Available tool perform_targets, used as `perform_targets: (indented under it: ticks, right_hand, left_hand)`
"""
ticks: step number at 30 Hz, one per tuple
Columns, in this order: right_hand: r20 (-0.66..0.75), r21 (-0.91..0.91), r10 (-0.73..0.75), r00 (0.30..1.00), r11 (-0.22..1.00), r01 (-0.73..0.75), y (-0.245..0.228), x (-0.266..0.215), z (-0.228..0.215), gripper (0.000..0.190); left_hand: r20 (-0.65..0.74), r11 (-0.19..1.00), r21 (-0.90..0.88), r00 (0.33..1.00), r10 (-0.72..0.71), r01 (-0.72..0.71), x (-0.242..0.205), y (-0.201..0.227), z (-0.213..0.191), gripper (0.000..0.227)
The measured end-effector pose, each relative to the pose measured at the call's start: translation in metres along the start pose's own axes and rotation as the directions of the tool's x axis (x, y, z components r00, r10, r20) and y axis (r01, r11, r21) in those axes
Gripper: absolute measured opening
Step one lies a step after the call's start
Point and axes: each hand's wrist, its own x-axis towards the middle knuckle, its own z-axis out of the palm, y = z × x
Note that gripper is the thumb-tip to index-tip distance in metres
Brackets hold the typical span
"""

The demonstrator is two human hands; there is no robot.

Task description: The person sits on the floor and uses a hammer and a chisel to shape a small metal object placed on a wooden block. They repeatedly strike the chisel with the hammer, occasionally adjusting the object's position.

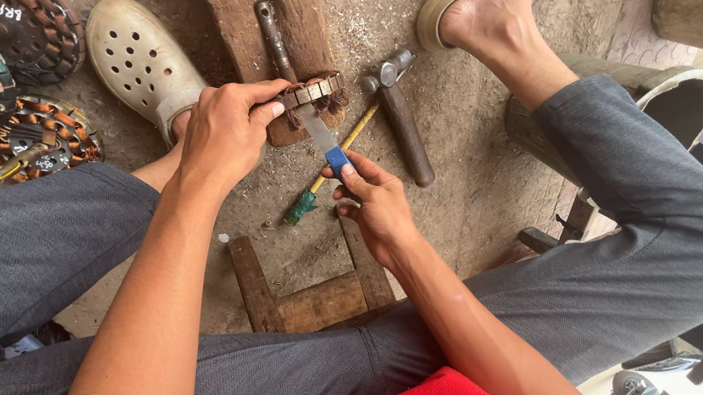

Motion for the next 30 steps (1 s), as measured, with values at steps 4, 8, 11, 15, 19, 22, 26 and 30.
perform_targets:
  ticks: [4,8,11,15,19,22,26,30]
  right_hand:
    - [-0.079,-0.434,-0.172,0.982,0.893,0.121,-0.009,-0.013,-0.008,0.037]
    - [0.355,-0.769,-0.727,0.588,0.131,0.625,-0.025,-0.03,-0.021,0.03]
    - [0.463,-0.755,-0.713,0.526,-0.005,0.656,-0.033,-0.036,-0.02,0.036]
    - [0.48,-0.765,-0.693,0.537,-0.032,0.643,-0.045,-0.033,-0.009,0.034]
    - [0.605,-0.693,-0.68,0.415,-0.192,0.695,-0.052,-0.028,-0.002,0.034]
    - [0.64,-0.691,-0.616,0.459,-0.201,0.694,-0.056,-0.025,0.003,0.038]
    - [0.66,-0.736,-0.445,0.605,-0.218,0.641,-0.06,-0.024,0.009,0.04]
    - [0.748,-0.658,-0.428,0.507,-0.377,0.652,-0.067,-0.026,0.017,0.051]
  left_hand:
    - [0.015,0.999,0.006,0.999,-0.036,0.036,-0.005,0.0,-0.005,0.031]
    - [0.015,0.999,0.009,0.999,-0.05,0.05,-0.002,0.0,-0.002,0.031]
    - [-0.023,1.0,0.016,1.0,0.004,-0.004,-0.003,-0.003,0.0,0.03]
    - [-0.04,0.994,0.104,0.999,0.032,-0.028,-0.003,-0.005,0.0,0.029]
    - [-0.009,1.0,-0.002,1.0,-0.001,0.001,-0.002,-0.005,0.0,0.03]
    - [-0.016,1.0,0.015,1.0,0.024,-0.024,-0.002,-0.004,-0.002,0.029]
    - [0.005,1.0,0.011,1.0,-0.021,0.021,-0.004,-0.001,-0.003,0.029]
    - [-0.033,0.999,0.046,0.999,0.027,-0.026,-0.002,-0.001,-0.003,0.028]
